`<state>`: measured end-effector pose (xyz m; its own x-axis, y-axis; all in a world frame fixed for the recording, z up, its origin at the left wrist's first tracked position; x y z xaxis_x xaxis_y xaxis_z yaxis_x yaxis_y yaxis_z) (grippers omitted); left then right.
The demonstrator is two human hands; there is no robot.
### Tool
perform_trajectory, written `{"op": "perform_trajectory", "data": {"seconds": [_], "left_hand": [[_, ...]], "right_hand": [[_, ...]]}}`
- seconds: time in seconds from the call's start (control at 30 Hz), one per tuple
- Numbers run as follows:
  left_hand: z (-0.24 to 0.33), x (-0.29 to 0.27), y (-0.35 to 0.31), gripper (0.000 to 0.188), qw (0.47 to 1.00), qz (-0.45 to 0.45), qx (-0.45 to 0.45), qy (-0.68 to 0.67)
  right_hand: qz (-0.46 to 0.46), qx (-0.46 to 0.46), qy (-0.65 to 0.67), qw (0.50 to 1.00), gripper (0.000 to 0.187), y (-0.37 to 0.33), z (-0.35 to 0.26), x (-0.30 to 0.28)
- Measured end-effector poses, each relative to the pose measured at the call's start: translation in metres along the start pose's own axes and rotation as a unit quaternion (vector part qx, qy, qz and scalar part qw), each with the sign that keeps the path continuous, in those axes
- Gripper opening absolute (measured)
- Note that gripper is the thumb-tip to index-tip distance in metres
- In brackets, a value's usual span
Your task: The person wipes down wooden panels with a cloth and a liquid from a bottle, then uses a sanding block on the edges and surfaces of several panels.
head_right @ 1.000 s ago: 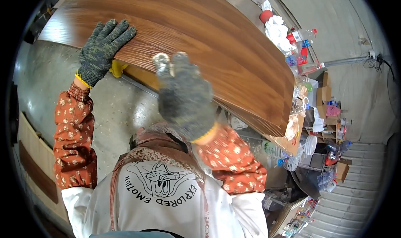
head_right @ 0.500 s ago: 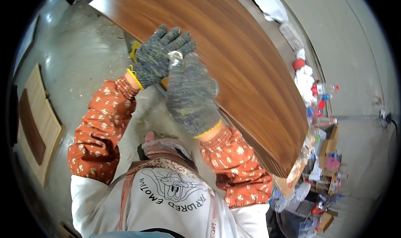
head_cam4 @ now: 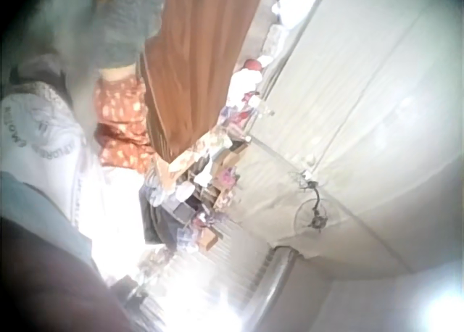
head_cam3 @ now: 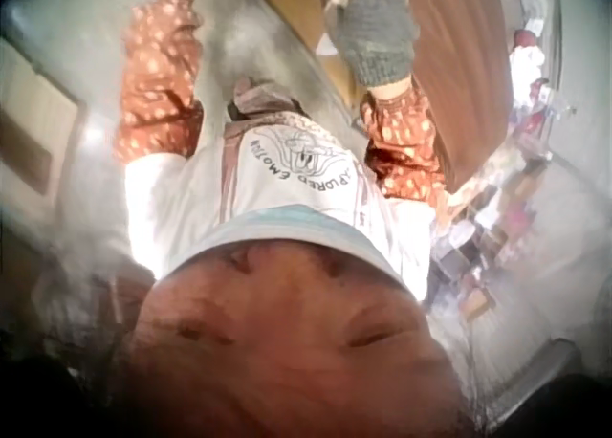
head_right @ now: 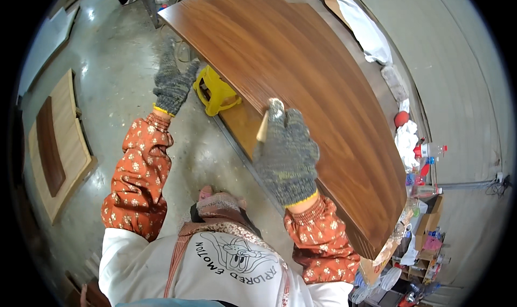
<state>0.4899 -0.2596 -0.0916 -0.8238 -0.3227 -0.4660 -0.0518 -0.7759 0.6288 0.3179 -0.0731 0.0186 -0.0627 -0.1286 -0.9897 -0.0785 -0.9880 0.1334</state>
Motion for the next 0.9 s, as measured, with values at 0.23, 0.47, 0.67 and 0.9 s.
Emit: {"op": "perform_trajectory", "data": {"seconds": [0.23, 0.47, 0.67, 0.9], "left_hand": [[0.009, 0.047, -0.067, 0.043, 0.955, -0.265, -0.046, -0.126], [0.054, 0.056, -0.114, 0.034, 0.955, -0.228, 0.099, -0.164], [0.036, 0.073, -0.156, 0.041, 0.925, -0.357, 0.128, 0.016], [0.028, 0.054, -0.2, 0.037, 0.941, -0.292, 0.01, -0.169]], "right_hand": [[0.058, -0.178, 0.081, 0.979, 0.041, 0.113, -0.078, 0.001], [-0.062, -0.154, 0.017, 0.986, 0.037, 0.214, -0.134, 0.029], [-0.122, -0.132, -0.038, 0.983, 0.047, 0.145, -0.061, -0.002], [-0.174, -0.167, -0.057, 0.969, 0.049, 0.254, -0.153, 0.017]]}}
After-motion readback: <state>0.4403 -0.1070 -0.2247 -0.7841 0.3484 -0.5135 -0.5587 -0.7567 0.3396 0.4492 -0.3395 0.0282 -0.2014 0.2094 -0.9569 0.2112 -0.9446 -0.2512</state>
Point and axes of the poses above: each hand's wrist, its own y-axis towards the middle knuckle, its own x-axis out of the palm, z = x × y, the point moved 8 cm from there along y, towards the middle knuckle, and after that the axes turned 7 degrees about -z, right-handed, at the moved point
